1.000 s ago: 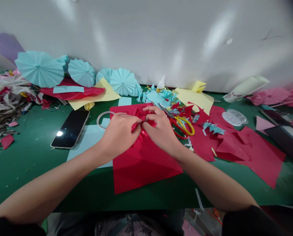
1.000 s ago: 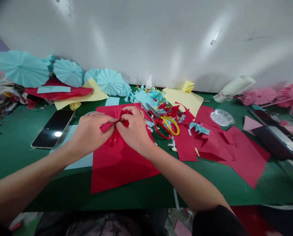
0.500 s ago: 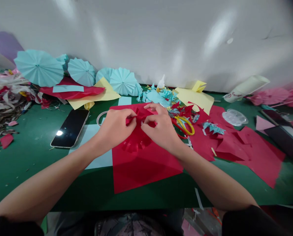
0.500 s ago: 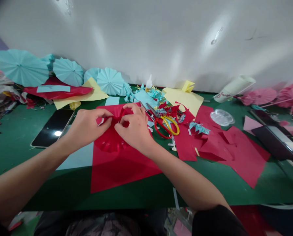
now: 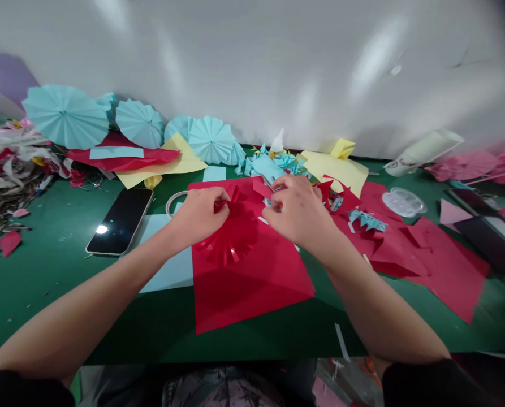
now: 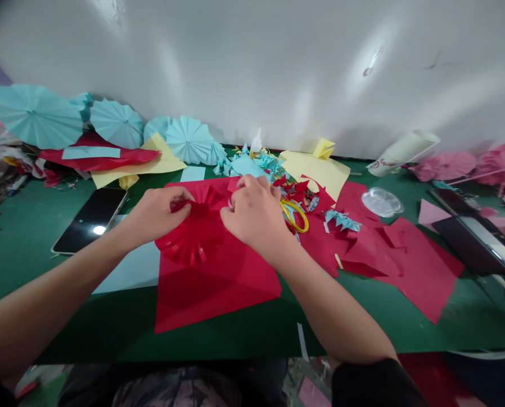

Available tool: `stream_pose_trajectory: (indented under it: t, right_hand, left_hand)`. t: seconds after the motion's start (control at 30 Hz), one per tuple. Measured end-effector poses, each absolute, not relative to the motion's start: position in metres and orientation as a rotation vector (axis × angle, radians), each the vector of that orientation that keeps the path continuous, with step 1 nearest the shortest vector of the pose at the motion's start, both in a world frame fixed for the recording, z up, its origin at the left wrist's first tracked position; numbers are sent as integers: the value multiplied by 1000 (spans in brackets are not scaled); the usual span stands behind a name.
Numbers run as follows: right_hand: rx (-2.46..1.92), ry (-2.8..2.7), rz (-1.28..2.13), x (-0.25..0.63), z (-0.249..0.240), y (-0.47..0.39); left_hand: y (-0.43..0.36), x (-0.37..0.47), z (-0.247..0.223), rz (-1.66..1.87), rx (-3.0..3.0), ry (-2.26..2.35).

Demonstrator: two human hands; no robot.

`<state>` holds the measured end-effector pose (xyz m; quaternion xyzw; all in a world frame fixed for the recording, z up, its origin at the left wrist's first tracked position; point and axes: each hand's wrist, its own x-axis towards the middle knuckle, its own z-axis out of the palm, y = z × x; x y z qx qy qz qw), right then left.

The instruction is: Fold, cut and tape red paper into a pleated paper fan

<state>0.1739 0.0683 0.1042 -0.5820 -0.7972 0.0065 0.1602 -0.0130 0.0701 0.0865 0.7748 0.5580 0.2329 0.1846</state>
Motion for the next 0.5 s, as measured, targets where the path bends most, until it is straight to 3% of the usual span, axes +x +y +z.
stream_pose_trajectory:
  t: [0.17, 0.33, 0.5]
  right_hand:
    - [-1875, -2346, -300, 186, 104, 72]
    - [-1952, -2527, -388, 190, 104, 70]
    - [-1929, -2661, -247, 185, 110, 66]
  left_hand:
    - [70, -11, 90, 649, 1970, 1464]
    - [77, -19, 89, 531, 2111, 1587]
    - [82, -31, 80, -50, 2439, 1858]
